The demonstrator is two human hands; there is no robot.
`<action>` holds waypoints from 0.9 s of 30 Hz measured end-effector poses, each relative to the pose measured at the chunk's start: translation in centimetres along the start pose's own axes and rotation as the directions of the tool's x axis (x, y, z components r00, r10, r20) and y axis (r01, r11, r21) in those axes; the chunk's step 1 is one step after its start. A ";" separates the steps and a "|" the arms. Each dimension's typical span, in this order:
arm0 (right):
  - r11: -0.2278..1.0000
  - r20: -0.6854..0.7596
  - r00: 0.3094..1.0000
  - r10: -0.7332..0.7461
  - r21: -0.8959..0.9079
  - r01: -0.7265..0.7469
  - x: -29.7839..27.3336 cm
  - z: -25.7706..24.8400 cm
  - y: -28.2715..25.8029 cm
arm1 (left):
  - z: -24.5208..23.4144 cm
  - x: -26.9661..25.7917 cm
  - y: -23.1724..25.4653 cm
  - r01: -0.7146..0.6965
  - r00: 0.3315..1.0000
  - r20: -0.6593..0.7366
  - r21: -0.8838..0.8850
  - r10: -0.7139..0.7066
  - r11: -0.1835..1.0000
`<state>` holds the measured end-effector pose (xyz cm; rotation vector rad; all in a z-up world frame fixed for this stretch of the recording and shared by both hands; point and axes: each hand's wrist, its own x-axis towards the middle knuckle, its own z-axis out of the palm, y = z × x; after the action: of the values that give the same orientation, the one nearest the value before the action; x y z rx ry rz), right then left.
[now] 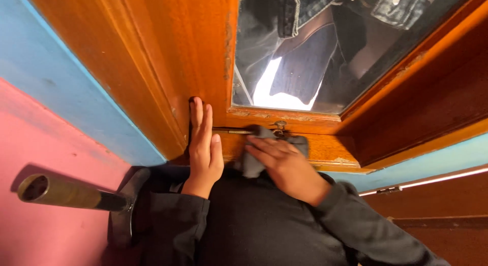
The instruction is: The person wipes the surface of a small rectangular mirror set in a wooden door frame using a dark cloth. They repeatedly rub the glass and the surrounding wooden frame with consistent hand motions throughout the clip.
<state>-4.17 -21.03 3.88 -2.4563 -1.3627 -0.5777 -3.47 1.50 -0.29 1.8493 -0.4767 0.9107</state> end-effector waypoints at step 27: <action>0.939 -0.162 0.951 -0.263 -0.271 0.213 6.7 5.5 1.5 | 0.2 -0.5 0.1 -0.075 0.984 -0.163 -0.031 0.069 0.997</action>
<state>1.49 -14.47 2.09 -2.3515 -1.6018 -1.0819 -3.80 1.24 -0.61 1.7171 -0.4592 1.0848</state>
